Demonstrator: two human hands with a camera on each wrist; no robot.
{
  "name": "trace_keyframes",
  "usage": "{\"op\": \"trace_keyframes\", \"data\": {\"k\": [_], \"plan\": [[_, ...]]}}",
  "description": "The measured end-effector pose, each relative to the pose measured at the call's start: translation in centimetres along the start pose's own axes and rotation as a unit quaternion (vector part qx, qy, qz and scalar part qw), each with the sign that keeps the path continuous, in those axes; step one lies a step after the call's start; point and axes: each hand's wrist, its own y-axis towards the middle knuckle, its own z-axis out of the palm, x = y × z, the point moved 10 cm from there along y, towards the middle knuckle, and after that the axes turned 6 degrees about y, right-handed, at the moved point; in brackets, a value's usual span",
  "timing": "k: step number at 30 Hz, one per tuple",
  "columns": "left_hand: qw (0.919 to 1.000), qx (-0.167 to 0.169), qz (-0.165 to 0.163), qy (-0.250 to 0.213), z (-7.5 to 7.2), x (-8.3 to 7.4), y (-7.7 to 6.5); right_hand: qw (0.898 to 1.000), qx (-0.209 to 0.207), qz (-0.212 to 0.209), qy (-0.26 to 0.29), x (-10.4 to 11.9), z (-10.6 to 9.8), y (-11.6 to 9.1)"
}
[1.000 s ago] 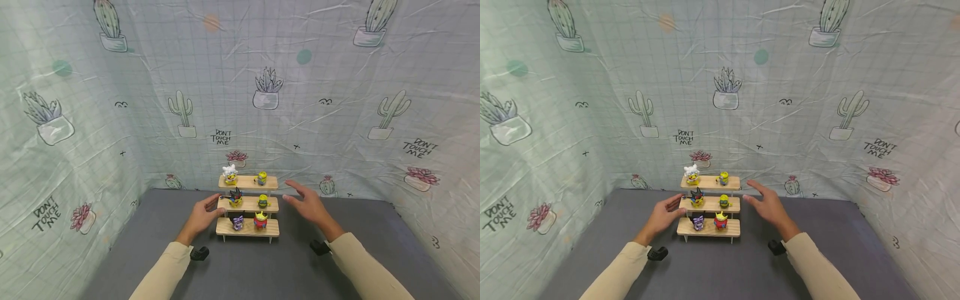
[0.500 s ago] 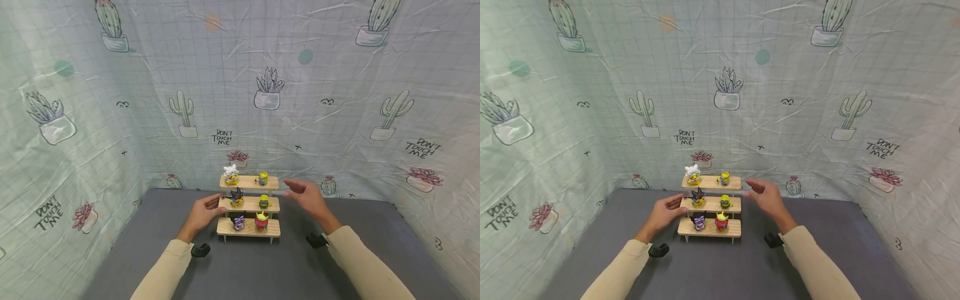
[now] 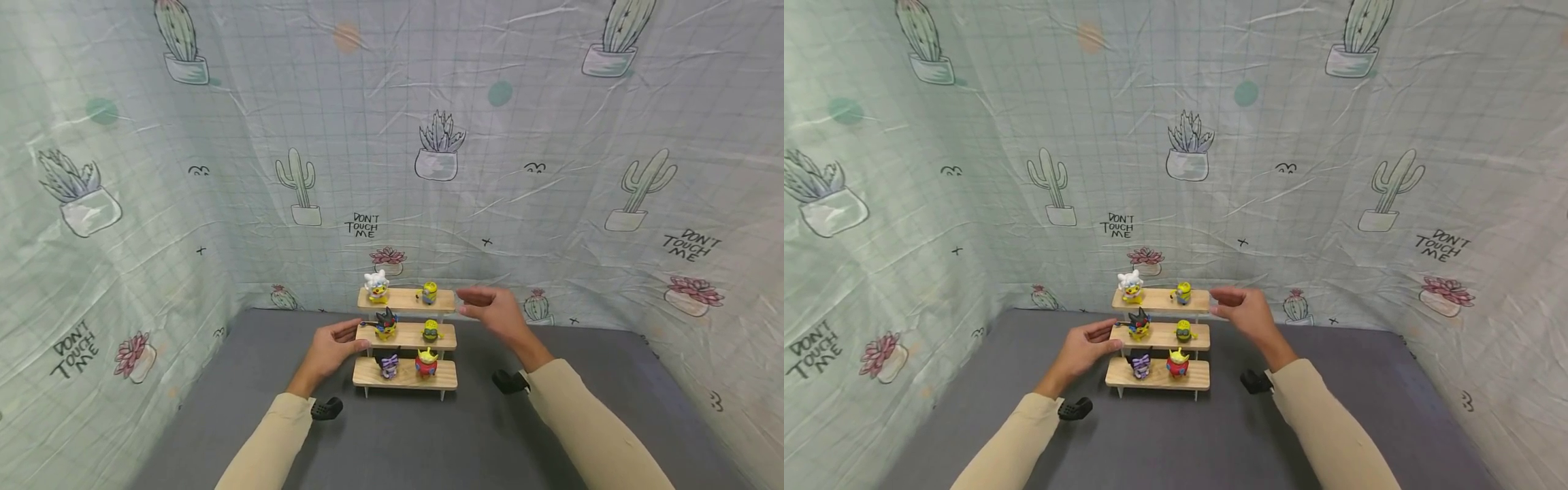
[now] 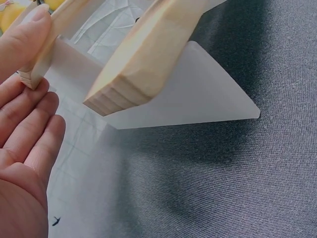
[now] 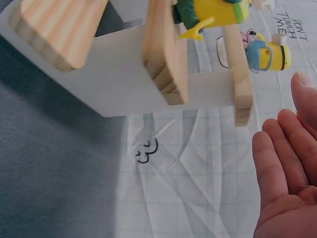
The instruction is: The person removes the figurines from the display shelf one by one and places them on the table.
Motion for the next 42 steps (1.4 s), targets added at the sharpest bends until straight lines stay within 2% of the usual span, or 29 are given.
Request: {"op": "trace_keyframes", "data": {"k": [7, 15, 20, 26, 33, 42], "plan": [[1.0, 0.005, -0.005, 0.002, 0.2, 0.0, 0.0, 1.0, 0.013, -0.013, 0.023, 1.2, 0.5, 0.4], [0.9999, 0.002, -0.011, 0.0, 0.1, 0.0, -0.1, 1.0, 0.017, 0.004, 0.011, 2.0, 1.4, 1.5], [1.0, -0.001, -0.008, 0.004, 0.2, 0.1, 0.0, 1.0, 0.013, 0.011, 0.022, 2.7, 2.2, 1.9], [1.0, -0.004, -0.006, 0.0, 0.1, 0.2, -0.1, 0.999, 0.012, 0.027, 0.045, 2.5, 3.2, 2.3], [1.0, -0.002, -0.003, 0.005, 0.0, 0.1, -0.1, 0.992, 0.002, 0.056, 0.111, 2.3, 3.9, 3.0], [1.0, -0.003, -0.007, 0.006, 0.0, 0.3, -0.4, 0.988, -0.018, 0.071, 0.133, 1.8, 4.8, 3.5]]}}
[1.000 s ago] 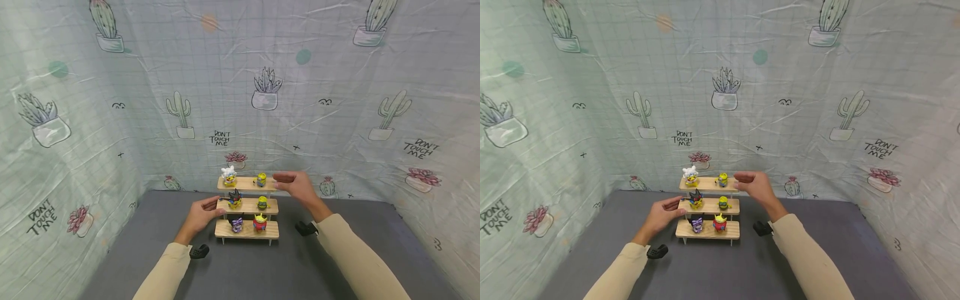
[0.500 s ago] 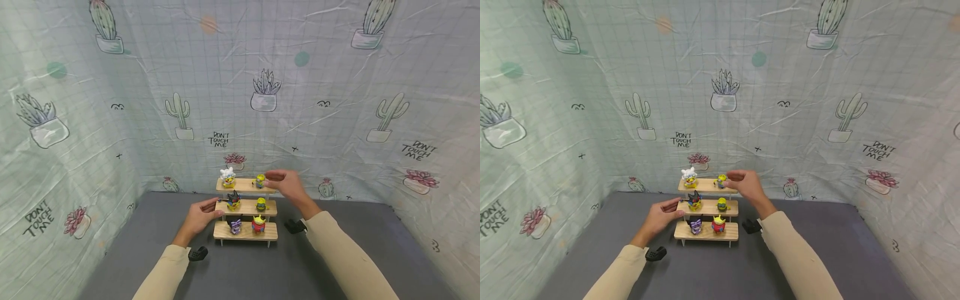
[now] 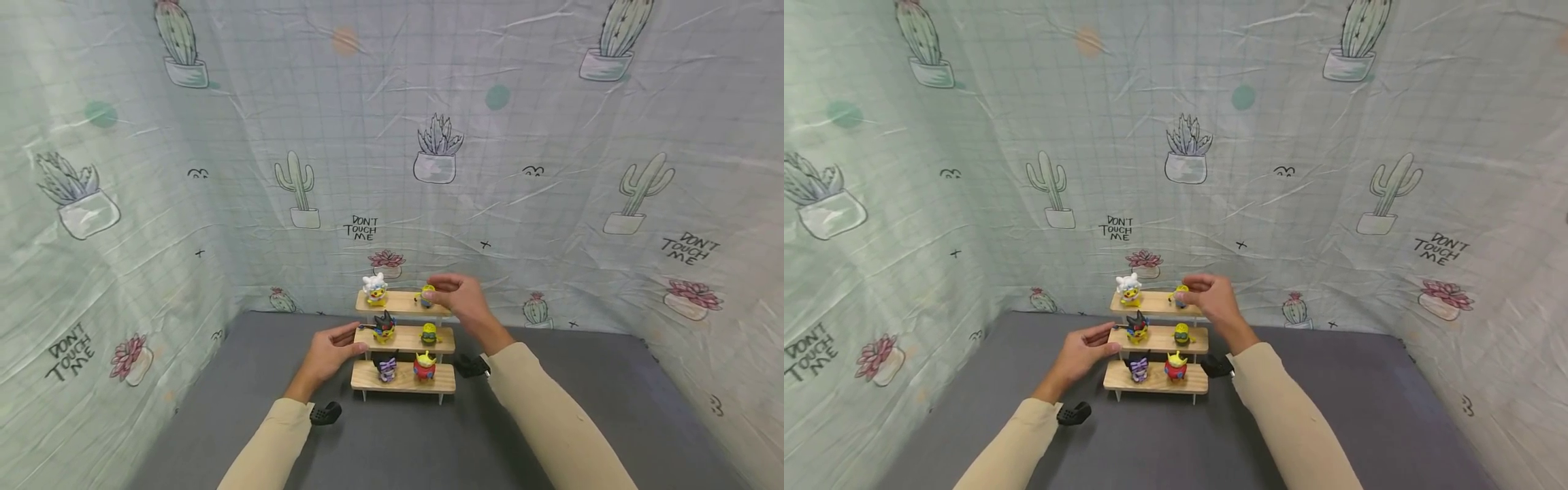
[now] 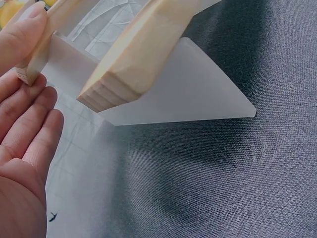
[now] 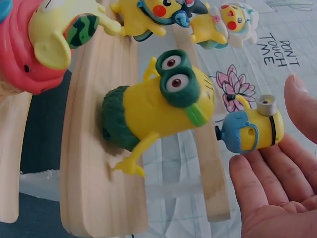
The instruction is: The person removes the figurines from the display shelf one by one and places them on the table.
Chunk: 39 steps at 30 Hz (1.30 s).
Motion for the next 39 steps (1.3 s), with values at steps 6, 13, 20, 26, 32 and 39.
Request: {"op": "trace_keyframes", "data": {"k": [6, 13, 20, 26, 32, 39], "plan": [[1.0, -0.002, 0.009, -0.003, 0.15, -0.1, -0.01, 1.0, -0.006, -0.001, -0.004, -0.37, 0.26, 0.1], [0.9999, -0.002, 0.007, -0.008, 0.11, -0.13, -0.03, 1.0, -0.013, 0.0, -0.001, -0.55, 0.6, 0.1], [0.9999, -0.008, 0.0, -0.008, 0.0, 0.02, -0.05, 1.0, -0.02, -0.003, -0.002, -0.72, 0.89, 0.2], [0.9997, -0.006, -0.004, -0.023, 0.19, -0.01, -0.06, 1.0, -0.015, -0.017, -0.004, -0.49, 0.97, 0.05], [0.9996, -0.005, -0.004, -0.029, 0.27, 0.01, -0.01, 0.999, -0.012, -0.025, -0.023, -0.2, 0.86, 0.01], [0.9998, -0.003, -0.008, -0.019, 0.29, 0.03, -0.13, 0.999, 0.007, -0.025, -0.037, 0.07, 0.93, 0.1]]}}
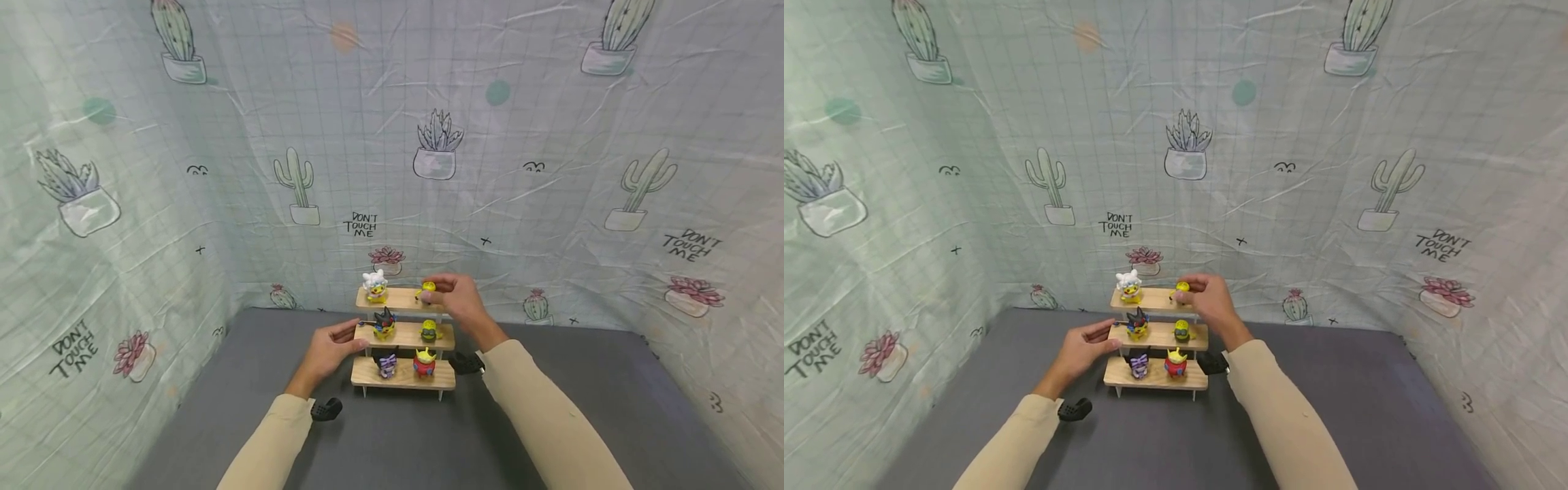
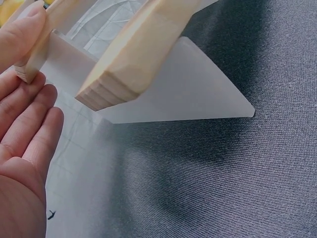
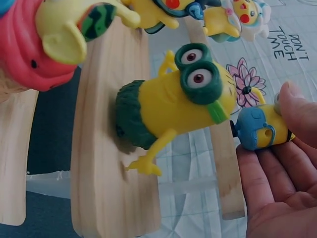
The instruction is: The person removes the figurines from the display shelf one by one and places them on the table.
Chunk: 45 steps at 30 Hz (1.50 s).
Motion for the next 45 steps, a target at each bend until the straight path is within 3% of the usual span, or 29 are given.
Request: {"op": "trace_keyframes", "data": {"k": [10, 30, 38, 45], "plan": [[1.0, 0.004, 0.0, -0.004, 0.2, 0.0, 0.2, 0.999, 0.014, -0.003, -0.036, 0.4, -0.6, -0.1], [1.0, 0.002, 0.005, -0.004, 0.1, -0.2, 0.1, 0.999, 0.044, -0.007, -0.021, 0.9, -2.0, -0.4], [1.0, -0.001, 0.002, -0.003, -0.1, 0.0, 0.1, 0.998, 0.062, -0.028, -0.015, 1.0, -2.4, -0.8], [1.0, -0.004, 0.005, -0.006, 0.0, -0.2, 0.3, 0.998, 0.059, -0.024, -0.018, 0.6, -3.8, -1.0]]}}
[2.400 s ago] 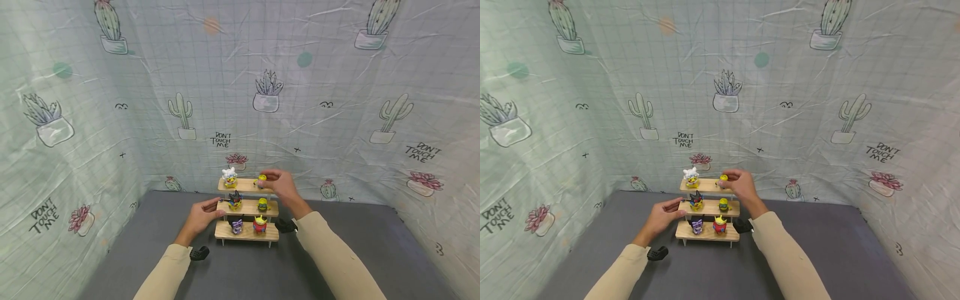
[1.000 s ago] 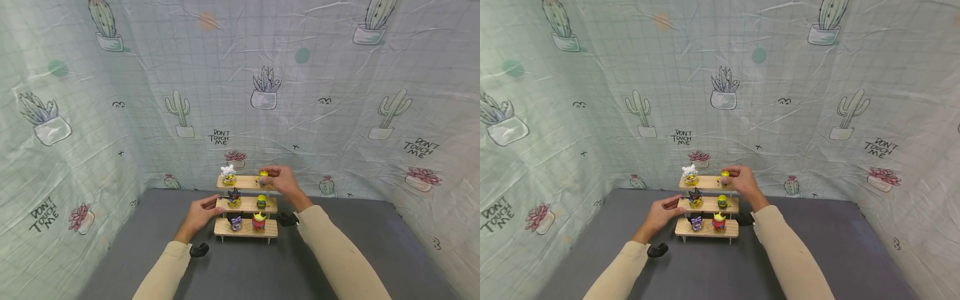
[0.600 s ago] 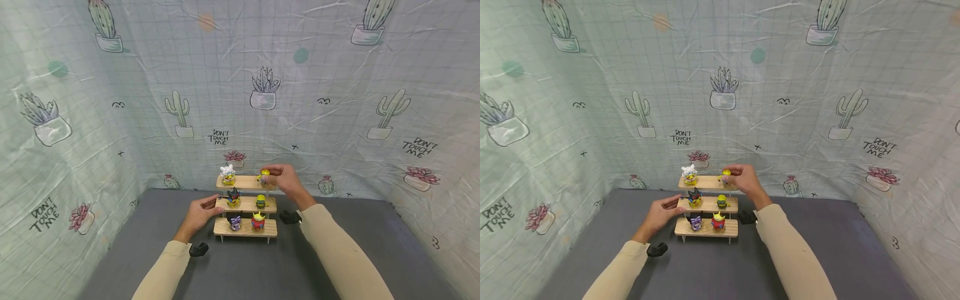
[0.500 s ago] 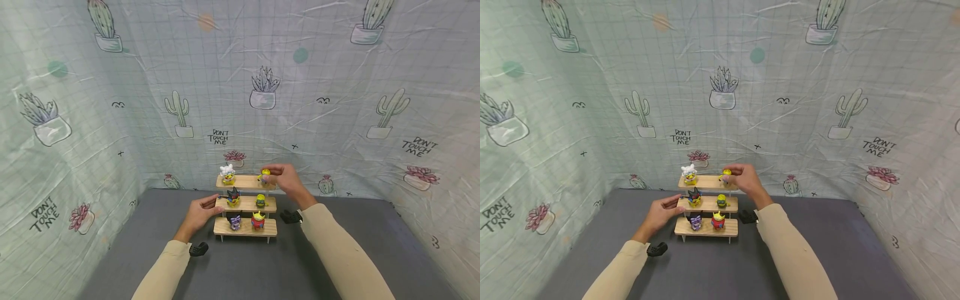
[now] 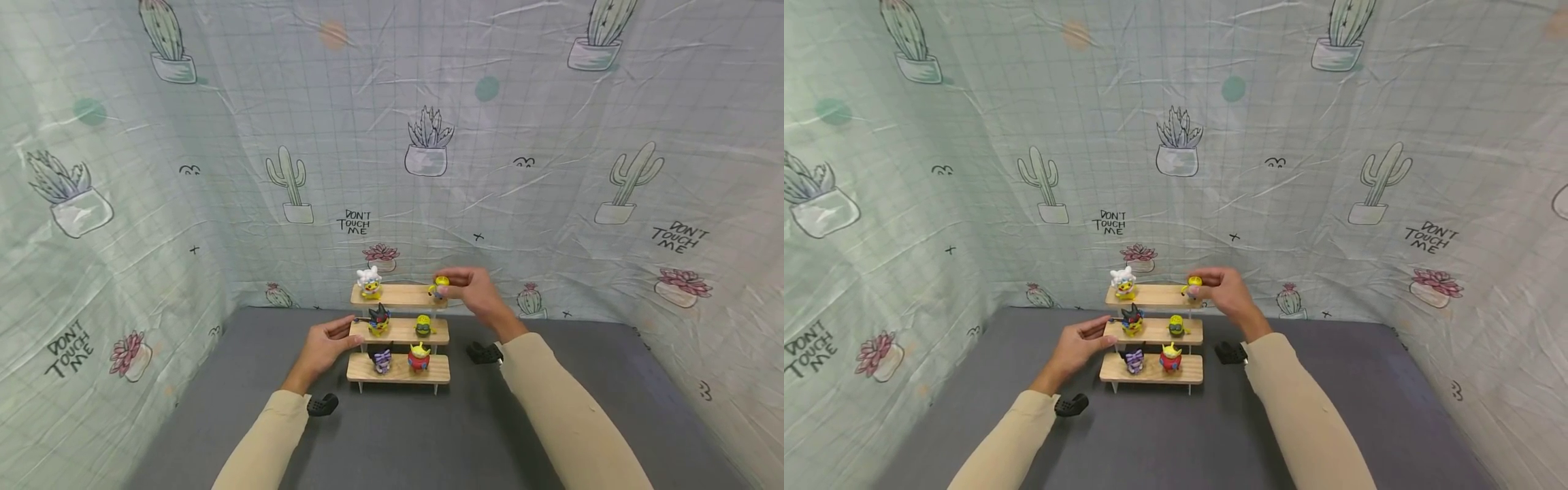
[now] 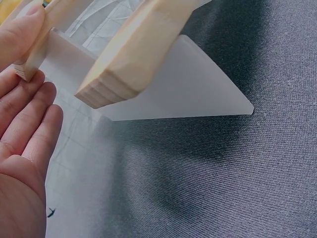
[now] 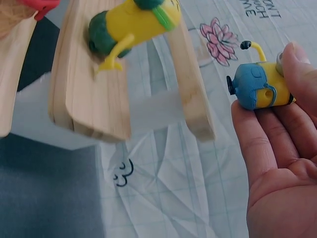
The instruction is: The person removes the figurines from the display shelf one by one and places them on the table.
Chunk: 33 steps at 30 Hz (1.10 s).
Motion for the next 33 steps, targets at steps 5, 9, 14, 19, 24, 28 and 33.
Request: {"op": "trace_keyframes", "data": {"k": [5, 9, 14, 19, 24, 28, 33], "plan": [[1.0, 0.006, 0.002, 0.001, -0.1, 0.0, 0.0, 1.0, -0.005, 0.004, -0.009, -0.3, -1.2, -0.5], [0.9999, 0.011, 0.003, 0.004, -0.2, -0.1, 0.0, 1.0, -0.004, -0.007, -0.015, -0.4, -1.9, -1.0], [0.9997, 0.02, -0.011, 0.006, -0.2, -0.1, 0.1, 0.999, -0.011, -0.014, -0.03, -0.7, -3.3, -1.5], [0.9993, 0.032, -0.019, 0.009, -0.2, -0.1, 0.1, 0.999, -0.005, -0.011, -0.04, -1.0, -4.4, -2.2], [0.9988, 0.042, -0.026, -0.001, -0.4, 0.0, 0.3, 0.999, -0.003, -0.008, -0.043, -1.4, -5.3, -2.8], [0.9983, 0.052, -0.025, -0.013, -0.6, 0.1, 0.7, 0.999, -0.004, -0.009, -0.04, -1.9, -6.1, -3.3], [0.9974, 0.066, -0.024, -0.014, -0.5, 0.0, 0.9, 0.999, 0.003, -0.008, -0.039, -2.6, -6.9, -3.8]]}}
